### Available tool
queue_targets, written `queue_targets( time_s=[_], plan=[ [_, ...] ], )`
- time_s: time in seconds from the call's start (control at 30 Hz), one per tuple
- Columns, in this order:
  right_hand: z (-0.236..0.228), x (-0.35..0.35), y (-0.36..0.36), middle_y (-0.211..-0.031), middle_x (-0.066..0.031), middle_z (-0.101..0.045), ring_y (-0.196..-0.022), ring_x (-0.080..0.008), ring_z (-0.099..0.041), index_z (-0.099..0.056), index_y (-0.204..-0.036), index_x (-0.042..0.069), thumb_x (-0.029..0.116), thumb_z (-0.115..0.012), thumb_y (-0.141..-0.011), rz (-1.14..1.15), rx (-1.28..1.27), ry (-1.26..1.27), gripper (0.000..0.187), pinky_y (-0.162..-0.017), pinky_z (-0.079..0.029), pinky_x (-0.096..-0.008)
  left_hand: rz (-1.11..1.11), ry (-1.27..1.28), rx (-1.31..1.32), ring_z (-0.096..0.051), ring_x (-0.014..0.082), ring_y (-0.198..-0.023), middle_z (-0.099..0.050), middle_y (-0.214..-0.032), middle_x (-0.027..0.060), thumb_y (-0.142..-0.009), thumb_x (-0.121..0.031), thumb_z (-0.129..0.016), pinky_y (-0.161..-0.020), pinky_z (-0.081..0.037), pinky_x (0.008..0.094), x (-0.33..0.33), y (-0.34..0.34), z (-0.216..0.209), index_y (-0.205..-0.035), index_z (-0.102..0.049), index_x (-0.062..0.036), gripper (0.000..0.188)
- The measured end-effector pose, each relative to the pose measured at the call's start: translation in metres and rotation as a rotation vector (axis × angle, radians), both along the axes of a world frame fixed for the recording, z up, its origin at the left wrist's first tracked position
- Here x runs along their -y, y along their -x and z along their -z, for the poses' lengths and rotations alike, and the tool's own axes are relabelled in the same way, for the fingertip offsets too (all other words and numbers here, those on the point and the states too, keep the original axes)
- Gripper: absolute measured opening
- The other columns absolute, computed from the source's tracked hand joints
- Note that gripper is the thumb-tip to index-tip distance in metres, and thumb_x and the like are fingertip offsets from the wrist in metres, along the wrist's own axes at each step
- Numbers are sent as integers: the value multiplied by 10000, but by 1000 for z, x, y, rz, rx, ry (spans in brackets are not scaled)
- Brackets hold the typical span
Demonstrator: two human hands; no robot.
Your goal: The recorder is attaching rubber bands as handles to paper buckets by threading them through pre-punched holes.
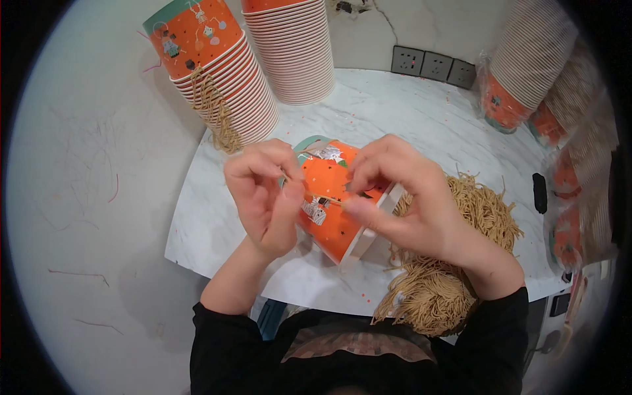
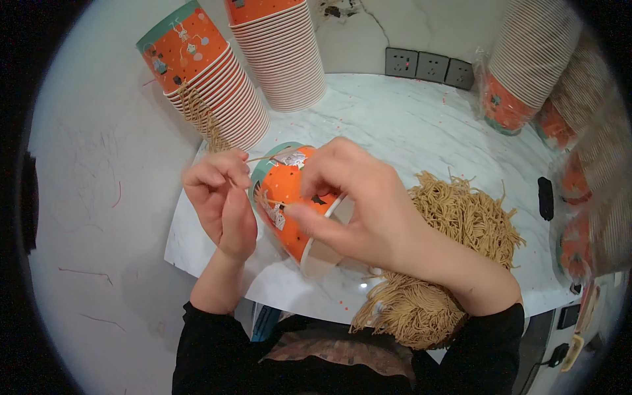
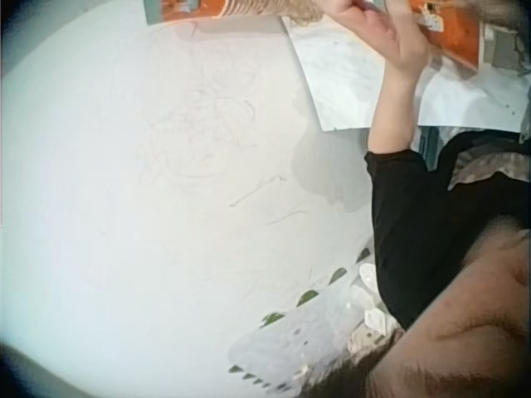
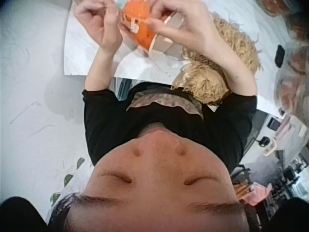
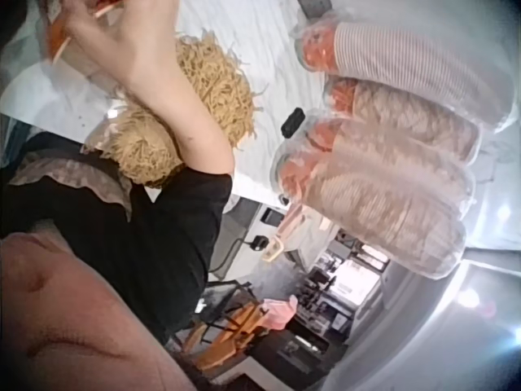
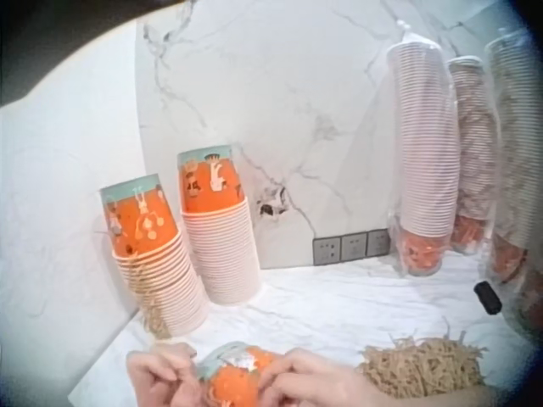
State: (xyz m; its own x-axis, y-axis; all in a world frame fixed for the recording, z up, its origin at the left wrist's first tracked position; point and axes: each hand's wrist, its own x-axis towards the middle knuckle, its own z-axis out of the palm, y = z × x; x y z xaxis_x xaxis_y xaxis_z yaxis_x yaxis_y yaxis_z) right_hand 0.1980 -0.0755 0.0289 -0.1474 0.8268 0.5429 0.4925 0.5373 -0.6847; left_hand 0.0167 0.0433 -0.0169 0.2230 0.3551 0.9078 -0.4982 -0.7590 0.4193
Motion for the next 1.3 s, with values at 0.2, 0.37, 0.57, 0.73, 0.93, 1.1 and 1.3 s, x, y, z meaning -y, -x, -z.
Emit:
queue_targets(
  time_s=[0.2,0.37,0.57,0.73,0.93,1.1,1.3],
  plan=[
    [-9,2,3,-1268,-149,-550,-897,-205,-616,-602,-1278,59,2,-658,-847,3,-44,-20,438,-770,-530,-319,39,-377,-251,-622,194,-854,-661,-901,-15,-711,-176,-872,-862,-480,415,33,3,-18,-848,-665,-142,251],
    [3,-2,-2,-1019,-92,-654,-977,-276,-620,-658,-1018,40,11,-711,-774,-78,120,-80,251,-777,-522,-349,66,-568,-287,-652,225,-971,-716,-1063,48,-737,-87,-761,-925,-524,409,39,2,-11,-909,-698,-112,184],
    [-11,3,6,-988,-84,-642,-934,-274,-628,-658,-1074,45,1,-703,-780,-188,-92,-18,301,-778,-524,-354,73,-568,-251,-677,259,-985,-729,-1118,113,-765,-68,-753,-933,-533,424,36,4,-9,-973,-689,-110,222],
    [-3,2,2,-997,-107,-708,-859,-209,-676,-701,-1190,15,-31,-682,-824,-182,-43,-110,369,-740,-548,-311,68,-632,-123,-677,302,-976,-701,-1163,166,-756,-8,-758,-910,-533,427,34,-3,0,-1072,-658,-77,338],
    [-10,-3,-15,-1024,-140,-709,-950,-230,-695,-682,-1135,-32,-97,-587,-874,160,-66,-325,285,-834,-555,-333,-8,-272,-407,-613,361,-1156,-565,-1336,217,-737,182,-615,-989,-506,461,42,2,-15,-1056,-659,-26,383],
    [-4,-19,-29,-1499,-174,-451,-1426,-259,-422,-378,-1480,-85,-93,-510,-918,86,-596,-237,578,-1206,-312,-393,52,-148,-322,-600,347,-1234,-578,-1330,225,-755,195,-591,-1045,-486,458,38,1,-8,-969,-651,-27,314],
    [-7,-35,-63,-1498,-177,-475,-1415,-262,-446,-443,-1454,-67,-89,-535,-883,296,-451,-447,579,-1206,-328,-396,43,-98,-176,-641,320,-1112,-587,-1253,248,-760,202,-559,-1092,-461,506,30,9,-9,-964,-602,8,285]
  ],
)
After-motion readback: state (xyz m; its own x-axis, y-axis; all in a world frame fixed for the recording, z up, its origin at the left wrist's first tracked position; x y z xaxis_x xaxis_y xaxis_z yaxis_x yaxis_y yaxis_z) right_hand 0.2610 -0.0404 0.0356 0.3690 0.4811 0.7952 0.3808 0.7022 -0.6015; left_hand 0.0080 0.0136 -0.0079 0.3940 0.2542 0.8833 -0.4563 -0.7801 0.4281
